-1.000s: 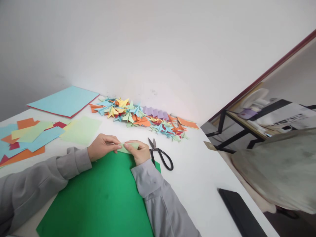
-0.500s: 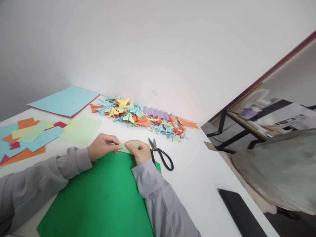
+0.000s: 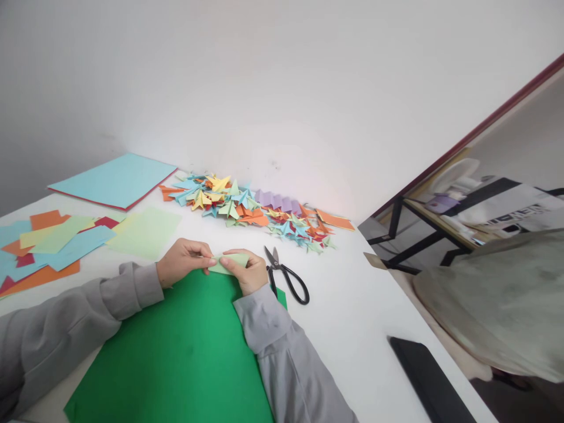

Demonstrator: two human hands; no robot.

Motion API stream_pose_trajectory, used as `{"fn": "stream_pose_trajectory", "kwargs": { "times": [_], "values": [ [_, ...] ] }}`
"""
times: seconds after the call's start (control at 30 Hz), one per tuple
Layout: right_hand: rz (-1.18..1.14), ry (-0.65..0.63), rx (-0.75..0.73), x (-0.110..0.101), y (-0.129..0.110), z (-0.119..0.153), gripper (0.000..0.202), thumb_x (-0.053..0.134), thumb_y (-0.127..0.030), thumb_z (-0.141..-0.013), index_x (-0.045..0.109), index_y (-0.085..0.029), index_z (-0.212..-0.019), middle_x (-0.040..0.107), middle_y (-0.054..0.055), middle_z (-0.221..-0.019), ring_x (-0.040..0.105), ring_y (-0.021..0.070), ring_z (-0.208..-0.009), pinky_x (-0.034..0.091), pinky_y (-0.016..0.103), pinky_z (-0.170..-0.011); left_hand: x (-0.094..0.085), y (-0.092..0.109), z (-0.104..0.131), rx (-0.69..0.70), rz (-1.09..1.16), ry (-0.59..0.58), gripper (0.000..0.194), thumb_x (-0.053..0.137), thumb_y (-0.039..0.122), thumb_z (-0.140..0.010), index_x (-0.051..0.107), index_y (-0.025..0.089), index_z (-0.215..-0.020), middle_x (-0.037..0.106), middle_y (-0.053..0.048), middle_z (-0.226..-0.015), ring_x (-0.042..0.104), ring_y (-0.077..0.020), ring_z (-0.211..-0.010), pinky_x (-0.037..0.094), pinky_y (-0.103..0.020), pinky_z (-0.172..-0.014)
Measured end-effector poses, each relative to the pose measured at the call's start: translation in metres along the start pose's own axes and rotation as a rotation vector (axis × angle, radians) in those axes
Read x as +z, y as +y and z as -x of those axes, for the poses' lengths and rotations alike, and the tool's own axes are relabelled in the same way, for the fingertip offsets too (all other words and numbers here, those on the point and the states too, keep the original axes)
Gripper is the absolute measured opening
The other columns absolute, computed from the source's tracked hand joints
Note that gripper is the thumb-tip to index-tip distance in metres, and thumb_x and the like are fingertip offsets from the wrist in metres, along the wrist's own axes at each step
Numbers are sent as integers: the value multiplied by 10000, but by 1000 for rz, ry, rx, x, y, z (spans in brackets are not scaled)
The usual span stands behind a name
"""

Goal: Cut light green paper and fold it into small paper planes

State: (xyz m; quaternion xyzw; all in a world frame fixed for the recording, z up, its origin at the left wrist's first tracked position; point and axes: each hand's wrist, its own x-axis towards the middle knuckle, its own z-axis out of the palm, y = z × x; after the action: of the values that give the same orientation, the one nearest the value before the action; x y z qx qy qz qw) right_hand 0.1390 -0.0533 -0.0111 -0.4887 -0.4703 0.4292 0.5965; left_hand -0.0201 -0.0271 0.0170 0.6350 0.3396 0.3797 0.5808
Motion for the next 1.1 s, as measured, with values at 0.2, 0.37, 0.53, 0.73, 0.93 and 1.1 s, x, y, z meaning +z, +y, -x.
{"fn": "stream_pose_trajectory", "kwargs": {
  "times": [0.2, 0.37, 0.53, 0.73, 0.93, 1.1],
  "values": [
    [65, -57, 60, 4, -7, 6, 284, 787, -310, -425, 640, -152, -610, 573, -24, -487, 459, 86, -435, 372, 223, -427, 1, -1, 1, -3, -46, 35, 275, 678, 371, -612, 584, 115, -581, 532, 22, -445, 505, -89, -423, 407, -209, -452],
    [70, -38, 88, 3, -5, 5, 290, 788, -311, -421, 630, -140, -593, 569, -24, -497, 441, 76, -436, 339, 216, -423, 3, -3, 0, 7, -150, 45, 309, 595, 399, -692, 520, 132, -557, 487, 48, -446, 448, -63, -379, 360, -194, -420],
    [63, -36, 90, 3, -4, 4, 280, 787, -314, -425, 625, -137, -569, 546, -35, -467, 419, 69, -422, 312, 211, -412, 2, -3, 0, -11, -193, 16, 299, 622, 408, -651, 521, 133, -593, 478, 56, -493, 429, -56, -394, 338, -190, -413],
    [82, -26, 90, 4, -6, 5, 289, 792, -314, -412, 627, -136, -569, 535, -37, -457, 403, 62, -411, 304, 202, -391, 1, -3, -1, -9, -178, -14, 337, 627, 423, -627, 480, 141, -515, 460, 51, -429, 409, -64, -422, 313, -190, -438],
    [74, -49, 102, 2, -6, 4, 291, 793, -307, -412, 625, -137, -578, 549, -29, -460, 422, 71, -410, 322, 206, -386, 3, -3, 0, 9, -187, 2, 385, 464, 454, -745, 465, 152, -505, 432, 43, -425, 396, -74, -413, 321, -210, -448],
    [18, 4, 107, 1, -4, 1, 298, 792, -308, -420, 628, -139, -602, 578, -19, -480, 466, 92, -424, 367, 226, -410, 3, -2, 2, 84, -269, -23, 284, 483, 377, -731, 508, 142, -573, 468, 34, -510, 414, -80, -483, 338, -208, -483]
  ]
}}
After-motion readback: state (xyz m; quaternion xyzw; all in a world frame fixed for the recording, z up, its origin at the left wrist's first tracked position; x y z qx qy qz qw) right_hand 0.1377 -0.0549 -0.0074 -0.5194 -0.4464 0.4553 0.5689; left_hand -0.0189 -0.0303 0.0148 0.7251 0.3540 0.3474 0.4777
